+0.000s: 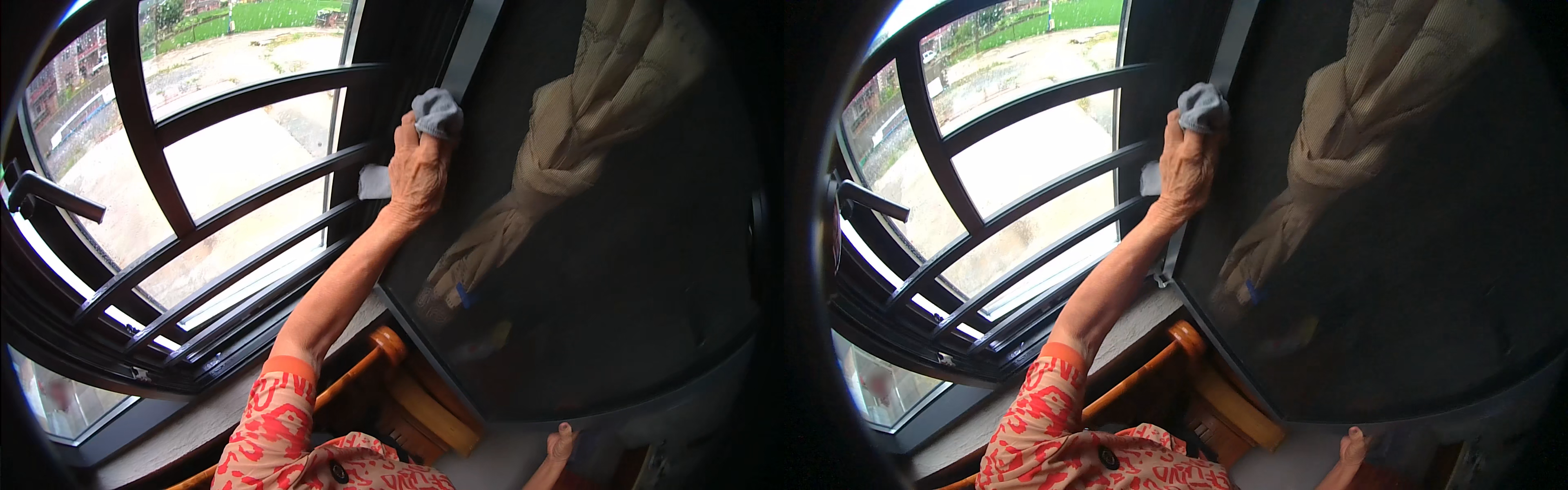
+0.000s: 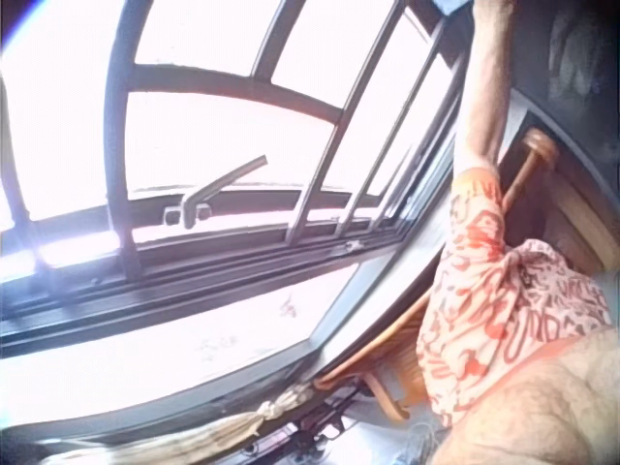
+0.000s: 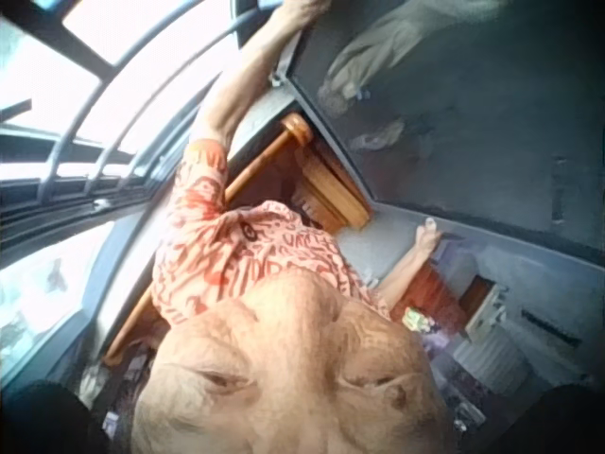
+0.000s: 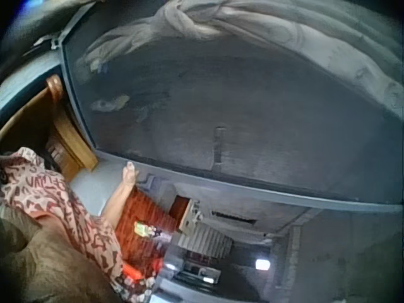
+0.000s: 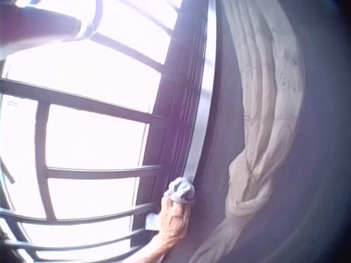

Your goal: The person cleans the window frame and screen using a cloth. They wipe the metal frame, the screen mesh, and the window handle, moving systematically along the window structure.

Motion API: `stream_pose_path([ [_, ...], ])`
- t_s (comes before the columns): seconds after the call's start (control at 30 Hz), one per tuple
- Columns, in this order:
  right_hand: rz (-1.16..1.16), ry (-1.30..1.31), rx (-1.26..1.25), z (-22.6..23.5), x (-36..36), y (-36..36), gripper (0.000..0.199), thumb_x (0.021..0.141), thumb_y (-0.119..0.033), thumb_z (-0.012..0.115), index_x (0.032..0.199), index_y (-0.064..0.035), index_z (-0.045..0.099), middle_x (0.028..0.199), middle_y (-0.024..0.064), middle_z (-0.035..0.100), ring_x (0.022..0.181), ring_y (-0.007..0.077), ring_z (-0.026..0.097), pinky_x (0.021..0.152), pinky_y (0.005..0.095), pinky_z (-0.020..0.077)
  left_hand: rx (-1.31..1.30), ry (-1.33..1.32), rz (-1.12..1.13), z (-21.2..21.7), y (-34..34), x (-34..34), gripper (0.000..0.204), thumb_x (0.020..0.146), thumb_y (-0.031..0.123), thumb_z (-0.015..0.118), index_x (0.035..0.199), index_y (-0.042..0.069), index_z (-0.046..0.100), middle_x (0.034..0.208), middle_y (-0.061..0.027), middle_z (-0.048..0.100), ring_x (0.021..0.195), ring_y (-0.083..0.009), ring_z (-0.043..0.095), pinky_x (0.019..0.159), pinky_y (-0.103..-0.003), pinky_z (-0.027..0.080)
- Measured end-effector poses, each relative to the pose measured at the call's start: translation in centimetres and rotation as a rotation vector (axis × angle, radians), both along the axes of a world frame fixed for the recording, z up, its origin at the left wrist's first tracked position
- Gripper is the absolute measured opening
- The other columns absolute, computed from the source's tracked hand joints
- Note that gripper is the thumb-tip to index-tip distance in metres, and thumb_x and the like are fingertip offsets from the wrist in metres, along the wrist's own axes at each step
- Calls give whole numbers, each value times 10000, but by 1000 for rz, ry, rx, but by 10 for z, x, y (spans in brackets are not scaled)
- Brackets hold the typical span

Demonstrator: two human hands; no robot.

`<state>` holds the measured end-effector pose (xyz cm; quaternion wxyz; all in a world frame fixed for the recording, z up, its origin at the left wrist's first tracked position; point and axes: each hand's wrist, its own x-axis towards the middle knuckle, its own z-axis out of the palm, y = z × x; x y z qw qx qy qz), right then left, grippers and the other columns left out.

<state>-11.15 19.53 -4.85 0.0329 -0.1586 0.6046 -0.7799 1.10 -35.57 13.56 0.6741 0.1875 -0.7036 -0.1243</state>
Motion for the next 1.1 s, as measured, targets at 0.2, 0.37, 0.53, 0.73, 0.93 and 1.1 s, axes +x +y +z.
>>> stream_pose_path([
  [0.2,43,-322,146,12,4,13,618,649,-47,746,1227,-93,531,1104,-21,561,945,151,532,720,250,447,-46,9,62,51,-4,6,274,903,212,561,1135,70,530,1122,-159,470,954,-339,546,710,-419,492],
  [0.37,88,-260,90,0,4,24,630,637,-122,790,1213,-87,537,1087,-20,567,956,163,530,692,272,454,-5,47,50,12,4,8,271,889,152,565,1143,61,534,1153,-161,472,1003,-343,545,719,-427,503],
  [0.53,0,-148,92,-14,1,37,604,638,-169,796,1182,-67,555,1096,-8,565,982,179,525,736,291,458,73,51,61,-52,9,9,339,871,132,584,1195,73,502,1201,-167,456,1032,-381,532,786,-424,480],
  [0.73,-56,-113,131,6,7,19,586,633,-209,811,1142,-63,562,1102,-7,543,979,163,503,766,305,415,263,-46,104,-124,20,7,438,838,151,623,1242,95,462,1234,-150,456,1019,-370,539,725,-415,499],
  [0.93,-64,-155,139,8,11,19,503,632,-207,818,1063,-79,593,1049,-33,544,921,119,495,692,277,398,317,-94,233,-178,25,-2,634,759,113,679,1318,111,379,1260,-150,450,994,-373,556,713,-413,515],
  [1.1,-81,-186,142,17,15,11,434,632,-205,825,997,-93,618,1006,-54,545,872,82,489,629,254,384,373,-166,255,-202,27,-4,625,785,120,647,1332,108,345,1241,-166,437,1008,-388,532,719,-432,511],
])
